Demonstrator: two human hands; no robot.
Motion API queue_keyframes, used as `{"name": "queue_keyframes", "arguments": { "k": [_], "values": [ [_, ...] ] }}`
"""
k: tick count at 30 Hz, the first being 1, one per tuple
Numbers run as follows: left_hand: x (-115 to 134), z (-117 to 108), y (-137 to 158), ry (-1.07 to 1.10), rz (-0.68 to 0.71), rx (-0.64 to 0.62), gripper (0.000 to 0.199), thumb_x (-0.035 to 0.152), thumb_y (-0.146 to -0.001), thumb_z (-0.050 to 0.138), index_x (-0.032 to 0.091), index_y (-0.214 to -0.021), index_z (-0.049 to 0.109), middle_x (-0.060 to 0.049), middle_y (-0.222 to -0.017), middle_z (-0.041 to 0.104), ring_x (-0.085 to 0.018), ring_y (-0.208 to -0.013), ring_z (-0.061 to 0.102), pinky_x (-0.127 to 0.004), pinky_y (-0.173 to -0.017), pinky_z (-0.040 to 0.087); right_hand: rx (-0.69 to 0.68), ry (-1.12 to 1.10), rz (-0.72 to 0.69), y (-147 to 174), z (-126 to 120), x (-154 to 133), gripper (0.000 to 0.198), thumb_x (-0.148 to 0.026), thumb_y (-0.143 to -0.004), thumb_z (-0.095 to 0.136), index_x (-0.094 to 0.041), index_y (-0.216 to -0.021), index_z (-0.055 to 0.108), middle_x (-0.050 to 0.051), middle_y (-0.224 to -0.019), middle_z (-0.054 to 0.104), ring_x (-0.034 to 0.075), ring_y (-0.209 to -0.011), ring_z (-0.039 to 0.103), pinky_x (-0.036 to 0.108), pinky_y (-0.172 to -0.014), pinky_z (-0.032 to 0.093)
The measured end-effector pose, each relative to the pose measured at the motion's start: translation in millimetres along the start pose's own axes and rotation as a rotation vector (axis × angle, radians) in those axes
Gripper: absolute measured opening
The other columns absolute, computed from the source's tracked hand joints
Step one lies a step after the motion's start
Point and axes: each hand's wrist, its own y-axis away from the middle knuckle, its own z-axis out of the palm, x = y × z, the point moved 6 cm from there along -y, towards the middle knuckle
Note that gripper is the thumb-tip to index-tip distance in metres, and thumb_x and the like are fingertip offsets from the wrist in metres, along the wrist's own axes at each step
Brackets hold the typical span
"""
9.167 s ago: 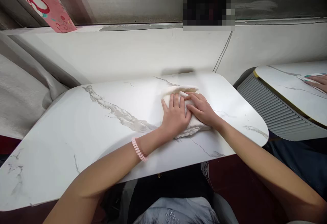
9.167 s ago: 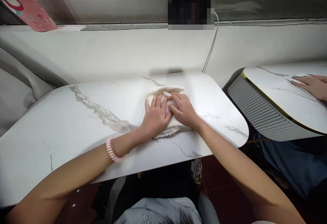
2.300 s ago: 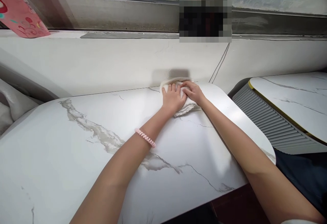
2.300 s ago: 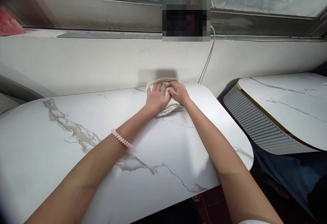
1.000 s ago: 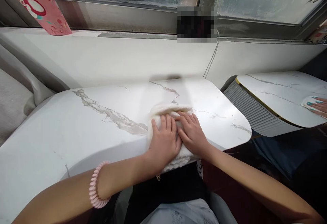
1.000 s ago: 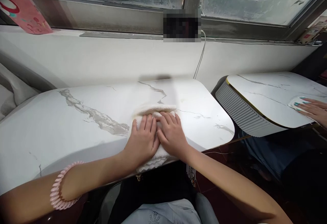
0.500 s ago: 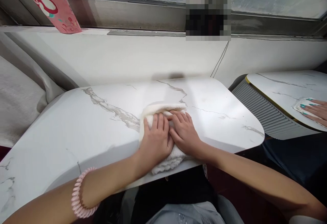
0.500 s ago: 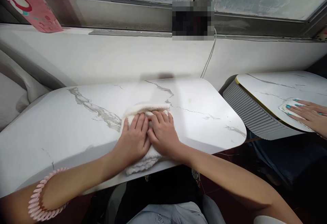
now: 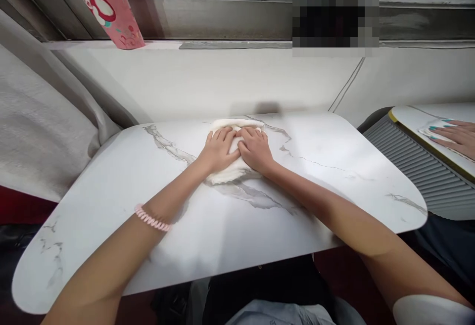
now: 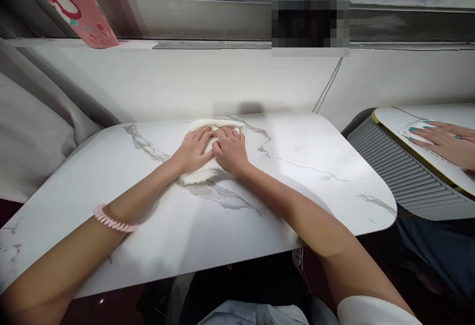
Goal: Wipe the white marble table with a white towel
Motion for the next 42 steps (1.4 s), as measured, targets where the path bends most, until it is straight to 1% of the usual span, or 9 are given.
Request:
{"name": "queue_keyframes", "arguments": {
  "k": [10, 16, 20, 26, 30, 34, 38, 40, 42],
  "values": [
    [-50.8, -6.9, -47.1, 0.038, 0.002, 0.031, 0.047, 0.044, -0.09, 0.044, 0.019, -0.13, 0.049, -0.011, -0.144, 0.047, -0.026, -0.138, 0.036, -0.044, -0.117, 0.023, 0.034, -0.051, 0.013, -62.1, 23.9, 9.3, 0.032, -0.018, -0.086, 0.035, -0.021, -0.104, 0.061, 0.008, -0.117, 0.064, 0.026, -0.113, 0.051, 0.049, -0.109, 0.026],
    [-73.1, -12.7, -49.4, 0.042, 0.006, 0.048, 0.048, 0.045, -0.091, 0.042, 0.019, -0.131, 0.048, -0.011, -0.146, 0.046, -0.027, -0.138, 0.036, -0.046, -0.116, 0.024, -0.011, 0.012, 0.019, -80.2, 35.0, -0.8, 0.032, -0.019, -0.088, 0.035, -0.022, -0.107, 0.06, 0.007, -0.118, 0.063, 0.025, -0.116, 0.05, 0.047, -0.109, 0.027],
    [-76.7, -15.1, -42.3, 0.028, -0.035, 0.044, 0.048, 0.046, -0.092, 0.04, 0.018, -0.129, 0.047, -0.012, -0.143, 0.048, -0.028, -0.135, 0.04, -0.049, -0.116, 0.023, -0.028, -0.002, -0.01, -80.3, 37.7, -8.9, 0.032, -0.017, -0.088, 0.034, -0.021, -0.109, 0.059, 0.007, -0.119, 0.064, 0.023, -0.118, 0.05, 0.046, -0.111, 0.025],
    [-54.3, -24.6, -13.2, -0.069, -0.04, 0.006, 0.042, 0.048, -0.091, 0.04, 0.018, -0.117, 0.051, -0.015, -0.136, 0.05, -0.031, -0.129, 0.043, -0.05, -0.109, 0.032, -0.036, -0.102, -0.048, -51.0, 30.6, -19.9, 0.032, -0.016, -0.088, 0.036, -0.02, -0.108, 0.06, 0.008, -0.123, 0.062, 0.024, -0.12, 0.05, 0.047, -0.113, 0.024],
    [-23.8, -31.7, 22.4, -0.149, 0.007, 0.008, 0.033, 0.045, -0.088, 0.044, 0.022, -0.108, 0.055, -0.012, -0.118, 0.056, -0.03, -0.112, 0.052, -0.051, -0.103, 0.037, -0.097, -0.047, -0.11, -7.3, 22.1, -33.4, 0.033, -0.018, -0.092, 0.034, -0.02, -0.115, 0.058, 0.009, -0.131, 0.058, 0.024, -0.123, 0.047, 0.047, -0.111, 0.026],
    [7.6, -38.0, 63.3, -0.159, 0.065, -0.011, 0.03, 0.043, -0.089, 0.043, 0.022, -0.106, 0.056, -0.01, -0.111, 0.057, -0.029, -0.107, 0.053, -0.05, -0.1, 0.039, -0.171, 0.03, -0.184, 38.5, 6.1, -49.7, 0.032, -0.019, -0.093, 0.034, -0.018, -0.115, 0.058, 0.011, -0.135, 0.055, 0.025, -0.118, 0.049, 0.044, -0.102, 0.033],
    [20.0, -47.9, 98.3, -0.099, 0.073, -0.088, 0.029, 0.046, -0.093, 0.04, 0.024, -0.101, 0.057, -0.007, -0.106, 0.059, -0.026, -0.101, 0.056, -0.046, -0.095, 0.043, -0.258, 0.049, -0.251, 62.9, -10.4, -66.2, 0.026, -0.018, -0.093, 0.037, -0.019, -0.103, 0.061, 0.009, -0.11, 0.065, 0.023, -0.102, 0.055, 0.039, -0.087, 0.038],
    [19.3, -53.2, 112.3, -0.05, 0.05, -0.125, 0.03, 0.047, -0.096, 0.037, 0.025, -0.1, 0.058, -0.005, -0.107, 0.06, -0.025, -0.102, 0.057, -0.042, -0.092, 0.045, -0.289, 0.073, -0.294, 67.5, -13.6, -75.6, 0.026, -0.018, -0.093, 0.037, -0.019, -0.096, 0.063, 0.007, -0.095, 0.066, 0.021, -0.092, 0.057, 0.04, -0.086, 0.036],
    [17.2, -58.3, 123.3, -0.025, 0.011, -0.119, 0.031, 0.046, -0.097, 0.034, 0.026, -0.098, 0.057, -0.004, -0.107, 0.061, -0.024, -0.102, 0.058, -0.04, -0.089, 0.047, -0.281, 0.111, -0.345, 69.5, -12.7, -86.4, 0.025, -0.021, -0.094, 0.038, -0.018, -0.094, 0.063, 0.006, -0.091, 0.065, 0.021, -0.086, 0.056, 0.043, -0.088, 0.035]
  ]
}}
